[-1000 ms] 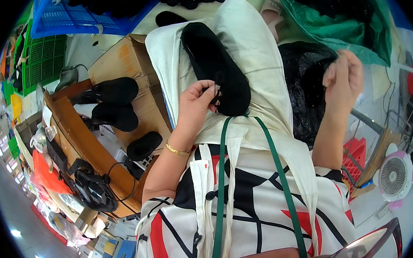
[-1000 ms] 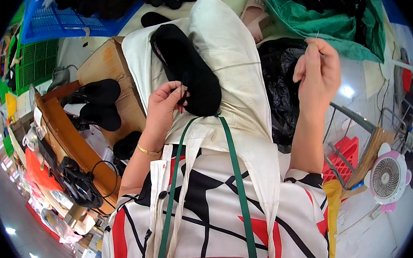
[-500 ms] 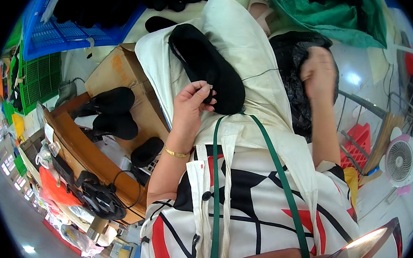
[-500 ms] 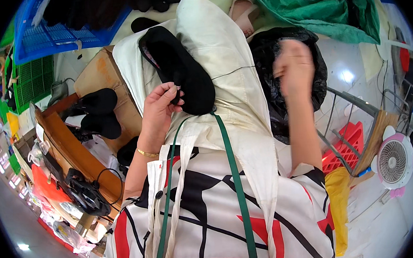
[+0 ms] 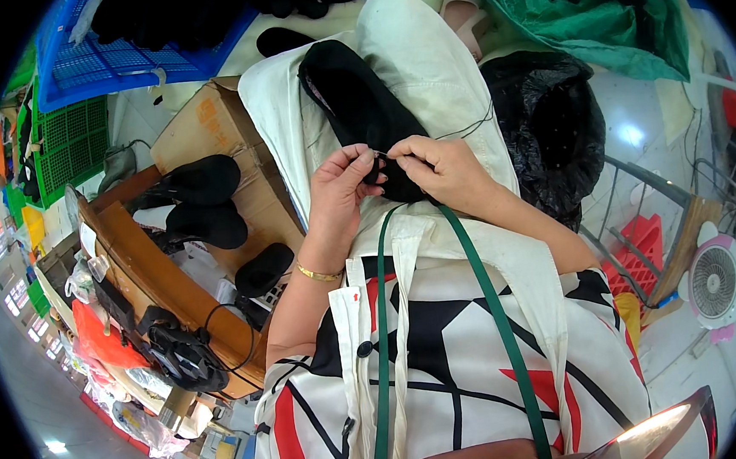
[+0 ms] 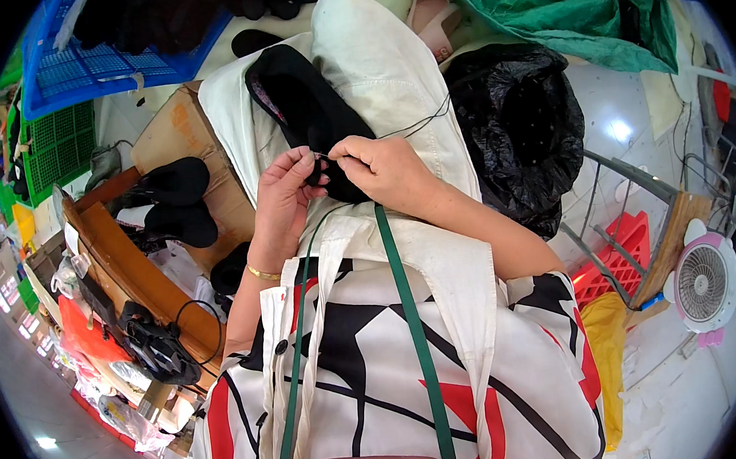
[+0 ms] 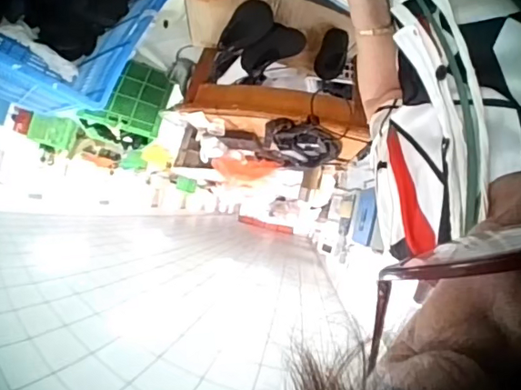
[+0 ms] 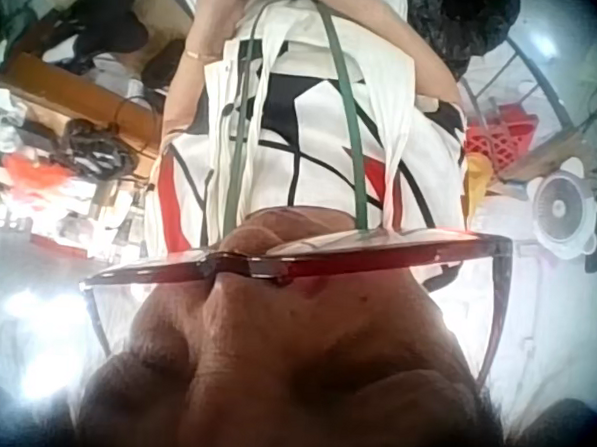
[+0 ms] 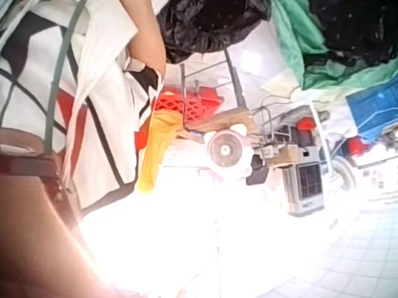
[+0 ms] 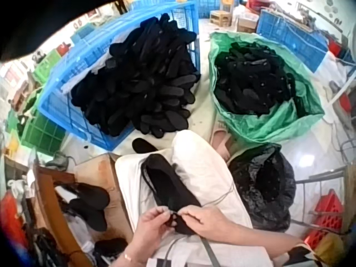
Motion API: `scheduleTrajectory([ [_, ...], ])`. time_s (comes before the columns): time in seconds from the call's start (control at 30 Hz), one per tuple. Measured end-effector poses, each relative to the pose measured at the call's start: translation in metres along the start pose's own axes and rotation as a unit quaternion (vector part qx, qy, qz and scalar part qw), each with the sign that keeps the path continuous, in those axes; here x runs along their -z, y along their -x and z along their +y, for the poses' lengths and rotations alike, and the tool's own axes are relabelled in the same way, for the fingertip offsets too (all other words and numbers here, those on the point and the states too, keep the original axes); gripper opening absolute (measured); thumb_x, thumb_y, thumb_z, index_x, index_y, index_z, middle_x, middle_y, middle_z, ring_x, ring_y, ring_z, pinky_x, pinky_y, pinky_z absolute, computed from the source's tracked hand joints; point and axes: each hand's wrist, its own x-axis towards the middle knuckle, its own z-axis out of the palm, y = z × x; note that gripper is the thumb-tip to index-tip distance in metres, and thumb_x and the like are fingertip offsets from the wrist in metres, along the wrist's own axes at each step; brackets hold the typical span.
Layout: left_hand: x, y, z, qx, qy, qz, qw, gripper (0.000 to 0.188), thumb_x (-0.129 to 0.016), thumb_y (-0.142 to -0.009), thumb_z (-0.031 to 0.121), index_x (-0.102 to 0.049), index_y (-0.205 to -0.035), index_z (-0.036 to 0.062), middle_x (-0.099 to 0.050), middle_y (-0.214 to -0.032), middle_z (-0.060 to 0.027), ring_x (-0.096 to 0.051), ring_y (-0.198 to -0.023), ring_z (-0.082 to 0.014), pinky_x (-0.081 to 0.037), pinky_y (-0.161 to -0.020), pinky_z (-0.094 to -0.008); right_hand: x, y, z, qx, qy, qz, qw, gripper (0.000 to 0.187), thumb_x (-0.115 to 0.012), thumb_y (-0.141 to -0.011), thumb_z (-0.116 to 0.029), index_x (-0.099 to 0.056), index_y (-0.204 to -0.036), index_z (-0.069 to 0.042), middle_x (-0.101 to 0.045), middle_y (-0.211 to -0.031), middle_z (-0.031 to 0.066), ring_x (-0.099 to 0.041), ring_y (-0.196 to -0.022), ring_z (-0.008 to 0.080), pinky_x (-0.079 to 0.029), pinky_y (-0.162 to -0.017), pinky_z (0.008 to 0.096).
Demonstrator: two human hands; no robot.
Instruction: The person sits on the floor and sews a black slipper using a needle and thread. They repeatedly pull the thread through the slipper's sole, tie knots, and place the finished slipper into a nearby blue crate before picking up another slipper to continue the process.
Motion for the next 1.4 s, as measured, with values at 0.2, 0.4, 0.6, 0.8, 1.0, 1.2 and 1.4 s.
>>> scheduleTrajectory([
  [0.2,-0.001,-0.001,0.000,0.001,0.008,-0.002,1.000,0.016,-0.063,-0.097,0.015,-0.064,-0.109,0.0043,-0.070,-0.094,-0.0060,-0.067,-0.077,-0.0128,-0.054,-0.064,-0.0235,0.000,0.000,0.001,0.012,0.007,0.007,1.000,0.019,-0.059,-0.091,-0.014,-0.068,-0.105,-0.003,-0.070,-0.085,0.0170,-0.069,-0.071,0.0287,-0.052,-0.065,0.0332],
  [0.4,-0.003,0.001,0.000,-0.006,-0.002,0.005,1.000,0.016,-0.064,-0.097,0.016,-0.064,-0.109,0.0048,-0.070,-0.093,-0.0053,-0.066,-0.077,-0.0128,-0.055,-0.064,-0.0243,-0.001,0.000,0.000,0.014,0.010,0.005,1.000,0.019,-0.059,-0.091,-0.013,-0.067,-0.105,-0.003,-0.070,-0.086,0.0171,-0.070,-0.072,0.0291,-0.053,-0.064,0.0333],
  [0.6,-0.003,0.005,-0.005,-0.024,0.048,0.013,0.998,0.016,-0.066,-0.096,0.017,-0.065,-0.108,0.0065,-0.069,-0.093,-0.0027,-0.066,-0.079,-0.0120,-0.054,-0.067,-0.0249,0.000,-0.001,-0.003,-0.008,-0.001,-0.010,1.000,0.016,-0.060,-0.091,-0.011,-0.066,-0.102,-0.002,-0.068,-0.077,0.0129,-0.063,-0.061,0.0198,-0.049,-0.058,0.0298],
  [0.8,-0.004,0.004,-0.009,-0.037,0.015,0.014,0.999,0.017,-0.071,-0.090,0.008,-0.066,-0.106,0.0067,-0.068,-0.096,0.0001,-0.063,-0.084,-0.0092,-0.049,-0.077,-0.0243,0.002,0.001,-0.001,-0.123,-0.122,-0.066,0.983,0.012,-0.058,-0.096,-0.013,-0.061,-0.095,-0.001,-0.060,-0.067,0.0016,-0.054,-0.057,0.0058,-0.042,-0.052,0.0237],
  [1.0,-0.009,0.007,-0.010,-0.065,0.014,0.009,0.998,0.019,-0.073,-0.088,0.006,-0.067,-0.106,0.0048,-0.067,-0.097,-0.0002,-0.060,-0.089,-0.0079,-0.047,-0.081,-0.0230,-0.005,-0.002,0.002,-0.142,-0.131,-0.070,0.979,0.011,-0.057,-0.099,-0.015,-0.058,-0.098,-0.004,-0.056,-0.066,-0.0011,-0.052,-0.057,0.0051,-0.043,-0.053,0.0226],
  [1.2,-0.005,0.008,-0.013,-0.070,-0.011,0.013,0.997,0.019,-0.073,-0.088,0.008,-0.066,-0.106,0.0040,-0.066,-0.097,0.0007,-0.057,-0.089,-0.0065,-0.046,-0.082,-0.0218,-0.009,-0.005,-0.002,-0.153,-0.116,-0.089,0.977,0.010,-0.054,-0.101,-0.015,-0.058,-0.102,-0.005,-0.055,-0.067,-0.0018,-0.051,-0.057,0.0049,-0.042,-0.054,0.0222],
  [1.4,-0.003,0.008,-0.015,-0.072,0.005,0.008,0.997,0.018,-0.072,-0.089,0.007,-0.066,-0.106,0.0040,-0.065,-0.093,0.0018,-0.057,-0.083,-0.0064,-0.046,-0.075,-0.0206,-0.010,-0.003,0.003,-0.125,-0.090,-0.104,0.983,0.010,-0.054,-0.100,-0.014,-0.056,-0.102,-0.005,-0.053,-0.068,-0.0018,-0.049,-0.059,0.0062,-0.041,-0.055,0.0250],
])
